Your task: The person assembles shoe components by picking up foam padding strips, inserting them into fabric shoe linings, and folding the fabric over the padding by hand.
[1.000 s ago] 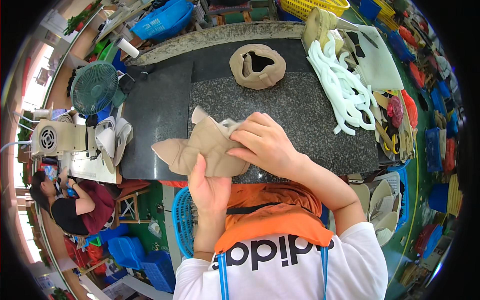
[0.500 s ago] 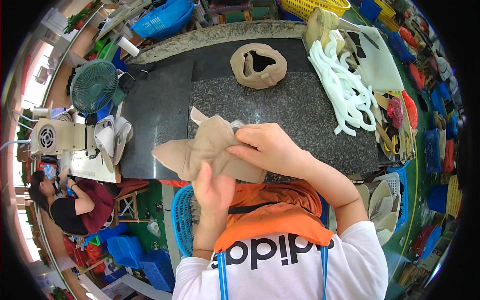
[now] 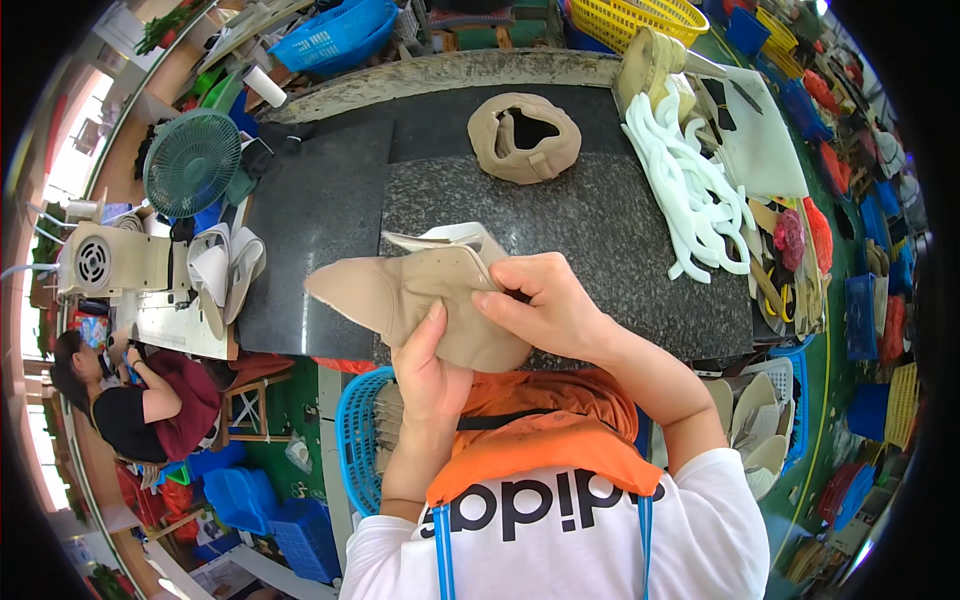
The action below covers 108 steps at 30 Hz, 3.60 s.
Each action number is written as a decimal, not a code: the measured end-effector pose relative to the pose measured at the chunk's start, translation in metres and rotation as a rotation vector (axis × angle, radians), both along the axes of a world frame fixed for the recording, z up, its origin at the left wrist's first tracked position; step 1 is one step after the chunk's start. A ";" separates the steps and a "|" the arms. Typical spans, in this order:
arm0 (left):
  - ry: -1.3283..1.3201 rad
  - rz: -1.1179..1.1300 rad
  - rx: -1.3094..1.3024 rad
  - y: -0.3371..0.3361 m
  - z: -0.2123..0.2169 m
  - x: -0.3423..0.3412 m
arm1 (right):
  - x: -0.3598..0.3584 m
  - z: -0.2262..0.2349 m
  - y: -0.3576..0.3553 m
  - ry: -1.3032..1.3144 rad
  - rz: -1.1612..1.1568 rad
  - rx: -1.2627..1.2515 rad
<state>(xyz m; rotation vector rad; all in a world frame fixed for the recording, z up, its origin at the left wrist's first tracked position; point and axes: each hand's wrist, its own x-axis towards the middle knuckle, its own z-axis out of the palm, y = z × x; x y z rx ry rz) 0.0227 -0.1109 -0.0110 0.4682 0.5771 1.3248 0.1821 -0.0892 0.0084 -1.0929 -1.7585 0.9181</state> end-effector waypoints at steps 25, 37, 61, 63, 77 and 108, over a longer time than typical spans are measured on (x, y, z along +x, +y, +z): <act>0.202 0.080 0.083 0.024 -0.026 -0.009 | 0.011 -0.023 0.004 -0.047 -0.155 0.168; 1.685 -0.112 0.787 0.023 -0.099 -0.040 | -0.018 -0.025 0.008 -0.022 0.363 0.007; 0.581 -0.168 0.022 0.086 -0.063 -0.081 | 0.000 -0.070 0.028 0.374 0.314 -0.611; 0.413 -0.359 0.056 0.081 -0.042 -0.057 | -0.001 -0.053 0.032 0.799 0.256 -0.778; 1.774 -0.851 1.167 0.046 0.003 -0.043 | 0.018 -0.049 -0.009 0.954 0.149 -0.684; 0.293 -0.114 0.026 0.033 -0.044 0.005 | 0.027 -0.060 -0.036 0.654 -0.090 -0.536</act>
